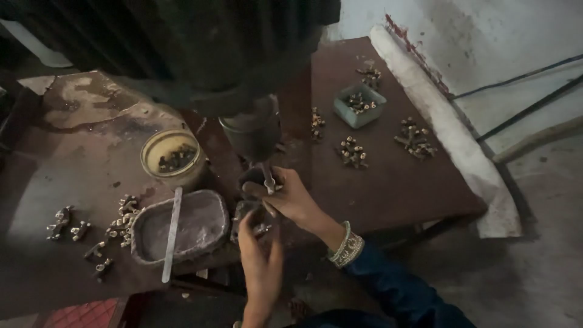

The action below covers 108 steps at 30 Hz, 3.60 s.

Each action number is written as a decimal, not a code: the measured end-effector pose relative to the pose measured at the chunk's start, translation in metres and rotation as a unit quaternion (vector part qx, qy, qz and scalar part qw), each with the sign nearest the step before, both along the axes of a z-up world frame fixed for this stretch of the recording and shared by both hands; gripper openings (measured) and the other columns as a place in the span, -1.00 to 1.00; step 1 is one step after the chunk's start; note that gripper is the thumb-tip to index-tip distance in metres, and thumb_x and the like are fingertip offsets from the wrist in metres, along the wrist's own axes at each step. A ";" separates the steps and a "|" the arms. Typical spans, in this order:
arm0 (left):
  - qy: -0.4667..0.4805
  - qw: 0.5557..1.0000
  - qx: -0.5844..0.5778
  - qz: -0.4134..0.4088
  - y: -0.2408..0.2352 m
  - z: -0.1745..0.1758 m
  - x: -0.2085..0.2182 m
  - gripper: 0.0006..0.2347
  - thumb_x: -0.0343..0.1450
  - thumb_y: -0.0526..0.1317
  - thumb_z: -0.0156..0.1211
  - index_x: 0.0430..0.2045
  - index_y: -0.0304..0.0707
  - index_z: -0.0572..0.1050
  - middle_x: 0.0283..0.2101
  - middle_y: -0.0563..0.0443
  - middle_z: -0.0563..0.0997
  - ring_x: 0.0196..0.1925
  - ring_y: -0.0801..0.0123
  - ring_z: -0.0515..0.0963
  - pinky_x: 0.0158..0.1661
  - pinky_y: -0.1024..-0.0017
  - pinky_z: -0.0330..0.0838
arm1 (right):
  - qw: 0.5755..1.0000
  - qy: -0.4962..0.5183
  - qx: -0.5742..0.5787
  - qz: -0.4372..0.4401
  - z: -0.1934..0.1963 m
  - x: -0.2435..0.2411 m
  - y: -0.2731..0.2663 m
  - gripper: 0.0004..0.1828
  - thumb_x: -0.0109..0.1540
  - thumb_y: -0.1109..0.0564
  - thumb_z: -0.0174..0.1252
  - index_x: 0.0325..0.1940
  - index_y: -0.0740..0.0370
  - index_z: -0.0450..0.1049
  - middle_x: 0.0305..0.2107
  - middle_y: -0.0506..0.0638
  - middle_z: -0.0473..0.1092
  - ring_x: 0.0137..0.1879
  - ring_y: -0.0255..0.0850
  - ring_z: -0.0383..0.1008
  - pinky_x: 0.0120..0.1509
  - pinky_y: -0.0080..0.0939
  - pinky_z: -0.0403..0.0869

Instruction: The person picks up small brass fittings from the workbench one at a time and holds each under a bench drill press to drill or tap it. Finished pieces are dropped into a cup on the bench while rejects or raw pieces remain scattered on the table.

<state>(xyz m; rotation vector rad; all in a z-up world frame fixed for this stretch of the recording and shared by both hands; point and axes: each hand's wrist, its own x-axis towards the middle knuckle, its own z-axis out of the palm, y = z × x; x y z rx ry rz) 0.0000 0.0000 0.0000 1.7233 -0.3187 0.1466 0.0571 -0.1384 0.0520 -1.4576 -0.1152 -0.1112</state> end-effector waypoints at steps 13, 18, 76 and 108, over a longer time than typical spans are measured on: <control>-0.071 0.991 0.111 0.037 0.005 0.018 0.020 -0.53 0.37 -0.34 0.29 0.17 -0.46 0.32 0.06 -0.36 0.48 0.09 -0.07 0.54 -0.02 0.21 0.47 | 1.000 -0.012 0.011 -0.004 -0.008 0.003 -0.001 -0.81 0.27 0.16 0.32 -0.15 0.34 0.54 -0.53 -0.08 0.46 -0.56 -0.43 0.34 -0.51 -0.35 0.31; -0.096 0.989 0.111 0.012 0.018 0.012 0.014 -0.64 0.40 -0.39 0.25 0.10 -0.40 0.42 0.03 -0.29 0.53 0.08 -0.03 0.54 -0.02 0.21 0.49 | 1.000 0.014 -0.012 -0.005 0.000 0.001 -0.002 -0.81 0.30 0.17 0.34 -0.13 0.35 0.53 -0.62 -0.10 0.35 -0.60 -0.42 0.30 -0.54 -0.36 0.25; 0.272 0.955 -0.079 0.087 0.166 -0.014 0.059 -0.70 0.53 -0.08 0.00 0.09 -0.16 0.49 -0.15 0.00 0.63 -0.27 0.30 0.63 -0.32 0.25 0.57 | 0.997 -0.041 -0.059 0.040 -0.013 -0.005 -0.026 -0.57 0.48 0.19 0.23 -0.45 0.15 0.29 -0.64 -0.13 0.18 -0.61 -0.37 0.19 -0.55 -0.33 0.13; -0.172 0.875 0.452 -0.007 -0.002 -0.037 0.058 -0.54 0.06 -0.48 0.31 -0.11 -0.46 0.56 -0.11 -0.27 0.57 -0.08 0.00 0.57 -0.31 0.28 0.59 | 0.973 -0.021 -0.087 0.212 0.021 0.015 -0.030 -0.77 0.31 0.02 0.26 -0.16 0.23 0.52 -0.66 -0.13 0.37 -0.64 -0.41 0.28 -0.58 -0.34 0.23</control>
